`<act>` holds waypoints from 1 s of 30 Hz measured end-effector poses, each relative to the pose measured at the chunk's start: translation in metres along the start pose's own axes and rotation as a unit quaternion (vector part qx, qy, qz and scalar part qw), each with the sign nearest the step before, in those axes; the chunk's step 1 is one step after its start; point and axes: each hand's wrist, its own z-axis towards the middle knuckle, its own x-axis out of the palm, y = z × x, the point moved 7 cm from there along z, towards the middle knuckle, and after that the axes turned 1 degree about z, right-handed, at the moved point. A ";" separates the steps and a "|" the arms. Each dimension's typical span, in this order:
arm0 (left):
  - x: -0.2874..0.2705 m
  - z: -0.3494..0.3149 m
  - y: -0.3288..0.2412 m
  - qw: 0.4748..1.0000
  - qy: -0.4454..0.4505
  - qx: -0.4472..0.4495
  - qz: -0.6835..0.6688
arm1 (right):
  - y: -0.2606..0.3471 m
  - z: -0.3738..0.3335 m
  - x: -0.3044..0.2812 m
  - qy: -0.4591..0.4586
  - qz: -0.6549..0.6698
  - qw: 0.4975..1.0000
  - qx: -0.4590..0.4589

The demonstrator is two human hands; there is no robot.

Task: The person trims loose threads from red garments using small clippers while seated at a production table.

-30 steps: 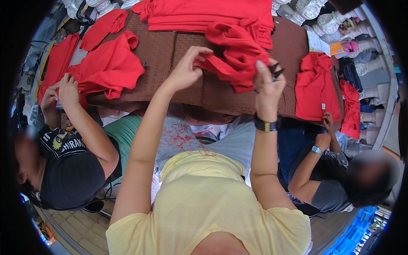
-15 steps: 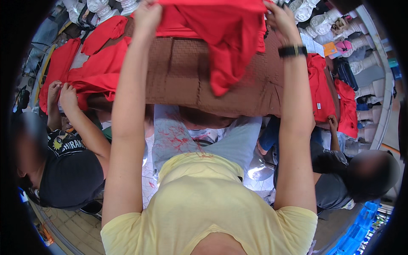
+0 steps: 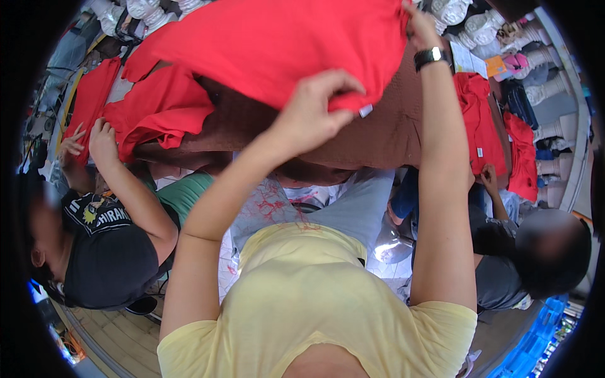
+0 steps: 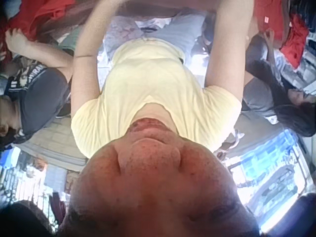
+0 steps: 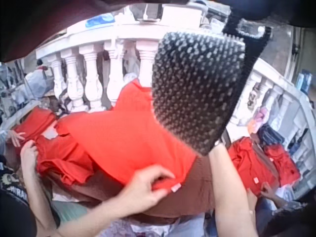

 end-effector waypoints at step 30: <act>0.105 -0.091 0.100 0.955 0.064 -0.221 -0.189 | -0.097 -0.336 -0.015 0.010 -0.040 0.999 -0.025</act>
